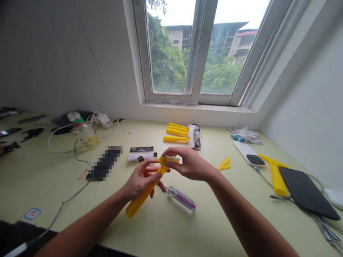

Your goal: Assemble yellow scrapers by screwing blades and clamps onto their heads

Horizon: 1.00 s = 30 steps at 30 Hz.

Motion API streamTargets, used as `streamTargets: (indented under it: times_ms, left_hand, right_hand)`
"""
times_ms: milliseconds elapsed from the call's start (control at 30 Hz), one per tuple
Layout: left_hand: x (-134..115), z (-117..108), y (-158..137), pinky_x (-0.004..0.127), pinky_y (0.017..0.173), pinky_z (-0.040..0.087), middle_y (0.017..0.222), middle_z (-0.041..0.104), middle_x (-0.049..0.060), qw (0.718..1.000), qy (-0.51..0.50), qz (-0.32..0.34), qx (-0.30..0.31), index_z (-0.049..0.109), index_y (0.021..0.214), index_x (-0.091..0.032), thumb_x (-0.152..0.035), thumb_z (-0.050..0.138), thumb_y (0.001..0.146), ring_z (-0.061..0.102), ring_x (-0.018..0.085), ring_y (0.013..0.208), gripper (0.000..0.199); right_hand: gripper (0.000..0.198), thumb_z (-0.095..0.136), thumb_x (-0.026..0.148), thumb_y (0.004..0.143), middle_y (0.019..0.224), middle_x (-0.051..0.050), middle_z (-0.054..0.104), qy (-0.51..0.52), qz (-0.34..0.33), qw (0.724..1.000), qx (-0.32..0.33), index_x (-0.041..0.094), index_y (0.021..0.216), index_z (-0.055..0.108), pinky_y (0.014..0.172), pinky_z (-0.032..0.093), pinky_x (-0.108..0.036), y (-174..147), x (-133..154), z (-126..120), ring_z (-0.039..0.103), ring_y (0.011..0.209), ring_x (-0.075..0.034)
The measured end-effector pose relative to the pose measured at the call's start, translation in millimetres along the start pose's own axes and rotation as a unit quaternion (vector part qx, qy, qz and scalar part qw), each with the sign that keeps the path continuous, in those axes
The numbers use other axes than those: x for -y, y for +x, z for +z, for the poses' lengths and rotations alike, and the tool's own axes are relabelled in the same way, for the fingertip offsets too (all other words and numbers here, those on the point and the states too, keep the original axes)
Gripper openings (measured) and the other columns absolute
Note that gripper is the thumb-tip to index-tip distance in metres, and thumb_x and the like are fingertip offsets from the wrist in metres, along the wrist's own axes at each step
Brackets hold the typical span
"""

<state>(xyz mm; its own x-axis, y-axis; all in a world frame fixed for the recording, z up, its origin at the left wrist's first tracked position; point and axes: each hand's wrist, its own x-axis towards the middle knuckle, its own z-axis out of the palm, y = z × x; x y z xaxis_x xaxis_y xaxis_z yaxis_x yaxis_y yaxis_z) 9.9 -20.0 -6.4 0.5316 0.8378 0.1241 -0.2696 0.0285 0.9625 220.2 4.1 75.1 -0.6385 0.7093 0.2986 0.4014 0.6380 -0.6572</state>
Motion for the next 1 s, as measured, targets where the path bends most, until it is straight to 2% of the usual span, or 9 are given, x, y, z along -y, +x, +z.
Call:
streamTargets:
  times_ms: [200,433,567,633,700,767,833,933,1000]
  left_hand:
    - [6.6,-1.1,2.7,0.020,0.034,0.049,0.120,0.066,0.015,0.997,-0.066,-0.024,0.024,0.046,0.117,-0.024,-0.038,0.070,0.086,0.072,0.021,0.057,0.042]
    - [13.1,0.2,7.9,0.019,0.032,0.047,0.116,0.066,0.015,0.992,-0.114,-0.058,0.021,0.044,0.116,-0.023,-0.041,0.074,0.082,0.069,0.017,0.052,0.048]
    - [11.2,-2.8,9.8,0.018,0.033,0.046,0.113,0.067,0.011,0.989,-0.138,-0.052,-0.020,0.044,0.114,-0.024,-0.040,0.074,0.081,0.067,0.015,0.051,0.047]
    - [8.0,-7.7,11.3,0.017,0.033,0.046,0.112,0.067,0.010,0.987,-0.146,-0.040,-0.059,0.044,0.115,-0.025,-0.039,0.074,0.082,0.067,0.013,0.052,0.047]
    - [3.5,-14.2,12.8,0.017,0.034,0.045,0.110,0.067,0.009,0.983,-0.150,-0.022,-0.104,0.044,0.115,-0.025,-0.038,0.075,0.081,0.066,0.012,0.052,0.048]
    - [-1.8,-20.5,13.8,0.016,0.035,0.044,0.109,0.067,0.009,0.978,-0.149,-0.004,-0.145,0.045,0.115,-0.025,-0.036,0.075,0.080,0.064,0.011,0.052,0.048]
    - [-6.4,-24.9,14.1,0.016,0.036,0.044,0.108,0.067,0.009,0.973,-0.148,0.010,-0.176,0.045,0.116,-0.025,-0.034,0.076,0.079,0.064,0.010,0.053,0.048]
    - [-11.1,-26.9,13.4,0.015,0.035,0.043,0.107,0.067,0.008,0.969,-0.148,0.027,-0.197,0.044,0.116,-0.026,-0.033,0.075,0.079,0.063,0.011,0.053,0.049]
    - [-13.7,-26.4,12.3,0.015,0.036,0.043,0.108,0.067,0.009,0.968,-0.148,0.032,-0.198,0.044,0.117,-0.026,-0.033,0.075,0.080,0.063,0.011,0.054,0.048]
  right_hand:
    - [0.021,0.055,0.037,0.094,0.085,-0.002,0.073,0.028,0.014,0.999,0.021,0.020,0.101,0.064,0.075,0.052,-0.027,0.3,-1.1,0.9,0.067,0.080,-0.014]
    - [0.033,0.049,0.045,0.096,0.098,-0.007,0.071,0.027,0.072,0.995,0.069,0.018,0.111,0.060,0.078,0.054,-0.031,3.1,-15.3,5.5,0.067,0.087,-0.018]
    - [0.047,0.050,0.046,0.093,0.135,-0.012,0.057,-0.090,0.082,0.992,0.018,0.022,0.134,0.048,0.102,0.045,-0.042,-0.6,-15.8,-1.0,0.054,0.124,-0.025]
    - [0.045,0.048,0.048,0.092,0.137,-0.013,0.054,-0.181,0.120,0.976,-0.009,0.022,0.129,0.050,0.106,0.040,-0.046,-7.7,-9.1,-5.0,0.050,0.127,-0.027]
    - [0.043,0.047,0.053,0.090,0.121,-0.013,0.063,-0.234,0.198,0.950,0.064,0.021,0.117,0.057,0.095,0.046,-0.046,-15.9,0.0,-2.9,0.060,0.112,-0.028]
    - [0.045,0.055,0.055,0.083,0.105,-0.012,0.069,-0.256,0.263,0.906,0.208,0.022,0.112,0.062,0.079,0.051,-0.044,-21.3,7.5,9.1,0.066,0.095,-0.030]
    - [0.040,0.065,0.047,0.074,0.096,-0.014,0.071,-0.296,0.268,0.869,0.294,0.019,0.102,0.068,0.071,0.050,-0.041,-21.8,10.6,27.7,0.068,0.089,-0.033]
    - [0.025,0.062,0.030,0.071,0.092,-0.016,0.072,-0.322,0.233,0.851,0.342,0.015,0.090,0.069,0.064,0.047,-0.036,-16.2,9.5,45.8,0.069,0.084,-0.032]
    - [0.023,0.057,0.027,0.075,0.092,-0.014,0.071,-0.309,0.230,0.865,0.322,0.016,0.091,0.069,0.063,0.047,-0.034,-14.1,8.7,38.0,0.069,0.082,-0.029]
